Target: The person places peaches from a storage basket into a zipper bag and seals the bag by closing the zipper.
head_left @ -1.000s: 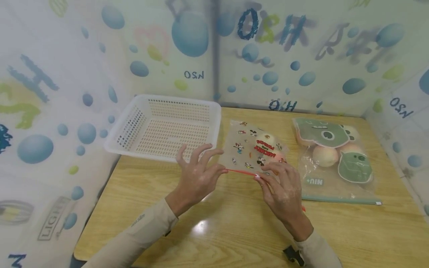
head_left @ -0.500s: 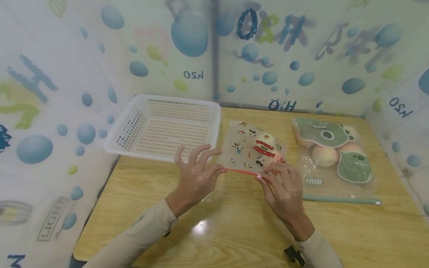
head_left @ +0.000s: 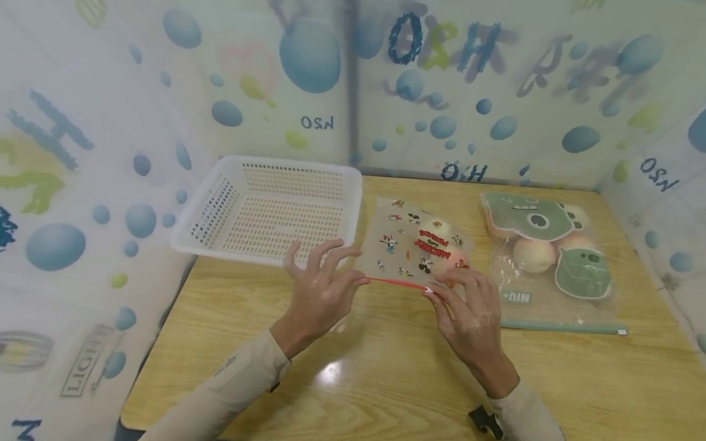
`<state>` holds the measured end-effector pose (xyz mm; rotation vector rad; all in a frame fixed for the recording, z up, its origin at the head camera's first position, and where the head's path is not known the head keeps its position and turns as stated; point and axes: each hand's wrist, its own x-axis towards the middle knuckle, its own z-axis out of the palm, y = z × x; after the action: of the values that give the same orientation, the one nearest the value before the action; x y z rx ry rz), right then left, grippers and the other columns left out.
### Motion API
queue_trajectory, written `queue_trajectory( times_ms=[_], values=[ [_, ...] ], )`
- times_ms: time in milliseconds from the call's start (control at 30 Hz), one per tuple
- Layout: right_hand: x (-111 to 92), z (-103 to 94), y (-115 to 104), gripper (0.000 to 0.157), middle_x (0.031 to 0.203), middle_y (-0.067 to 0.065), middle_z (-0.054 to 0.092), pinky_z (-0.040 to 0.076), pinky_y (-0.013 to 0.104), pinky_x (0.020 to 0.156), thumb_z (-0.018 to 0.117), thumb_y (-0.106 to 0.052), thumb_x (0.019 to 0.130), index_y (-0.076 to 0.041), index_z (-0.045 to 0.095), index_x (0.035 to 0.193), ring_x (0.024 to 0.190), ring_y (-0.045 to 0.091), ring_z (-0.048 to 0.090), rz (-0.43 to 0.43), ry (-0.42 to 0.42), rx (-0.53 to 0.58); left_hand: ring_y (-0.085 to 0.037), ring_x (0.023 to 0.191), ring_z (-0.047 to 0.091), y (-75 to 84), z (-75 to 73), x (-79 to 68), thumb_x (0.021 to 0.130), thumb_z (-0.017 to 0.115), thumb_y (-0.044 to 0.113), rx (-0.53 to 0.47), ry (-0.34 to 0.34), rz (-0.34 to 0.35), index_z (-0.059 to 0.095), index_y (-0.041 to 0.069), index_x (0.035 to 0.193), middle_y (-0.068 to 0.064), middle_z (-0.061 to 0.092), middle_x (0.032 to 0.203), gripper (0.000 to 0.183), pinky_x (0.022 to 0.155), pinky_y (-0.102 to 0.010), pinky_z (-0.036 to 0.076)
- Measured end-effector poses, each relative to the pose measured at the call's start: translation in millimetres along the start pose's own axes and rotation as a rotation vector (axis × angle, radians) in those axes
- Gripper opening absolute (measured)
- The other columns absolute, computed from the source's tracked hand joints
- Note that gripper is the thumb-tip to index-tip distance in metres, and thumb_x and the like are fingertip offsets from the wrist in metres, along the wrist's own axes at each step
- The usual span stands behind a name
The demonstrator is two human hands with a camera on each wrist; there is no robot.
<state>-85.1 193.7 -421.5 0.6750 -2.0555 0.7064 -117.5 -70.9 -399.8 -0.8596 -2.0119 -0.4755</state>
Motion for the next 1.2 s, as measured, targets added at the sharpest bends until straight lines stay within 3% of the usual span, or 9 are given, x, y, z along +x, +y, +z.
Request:
queue_trajectory(
  times_ms=[367,1200],
  values=[
    [-0.8,0.0,1.9,0.039,0.097,0.019,0.067,0.043,0.053,0.076,0.066,-0.026,0.100,0.007,0.076,0.083,0.089,0.044,0.060,-0.042,0.080,-0.010,-0.034,0.111,0.060,0.8,-0.1,-3.5,0.086,0.076,0.025,0.003,-0.018,-0.014,0.072,0.012,0.075,-0.007,0.069,0.107,0.017,0.101,-0.073,0.014],
    [-0.1,-5.1,7.3,0.040,0.100,0.021,0.067,0.040,0.054,0.076,0.066,-0.027,0.100,0.008,0.073,0.082,0.090,0.045,0.059,-0.029,0.073,-0.021,-0.033,0.108,0.061,-1.5,1.1,-1.8,0.085,0.077,0.025,-0.002,0.003,-0.014,0.071,0.013,0.076,-0.005,0.068,0.103,0.016,0.101,-0.073,0.016]
  ],
)
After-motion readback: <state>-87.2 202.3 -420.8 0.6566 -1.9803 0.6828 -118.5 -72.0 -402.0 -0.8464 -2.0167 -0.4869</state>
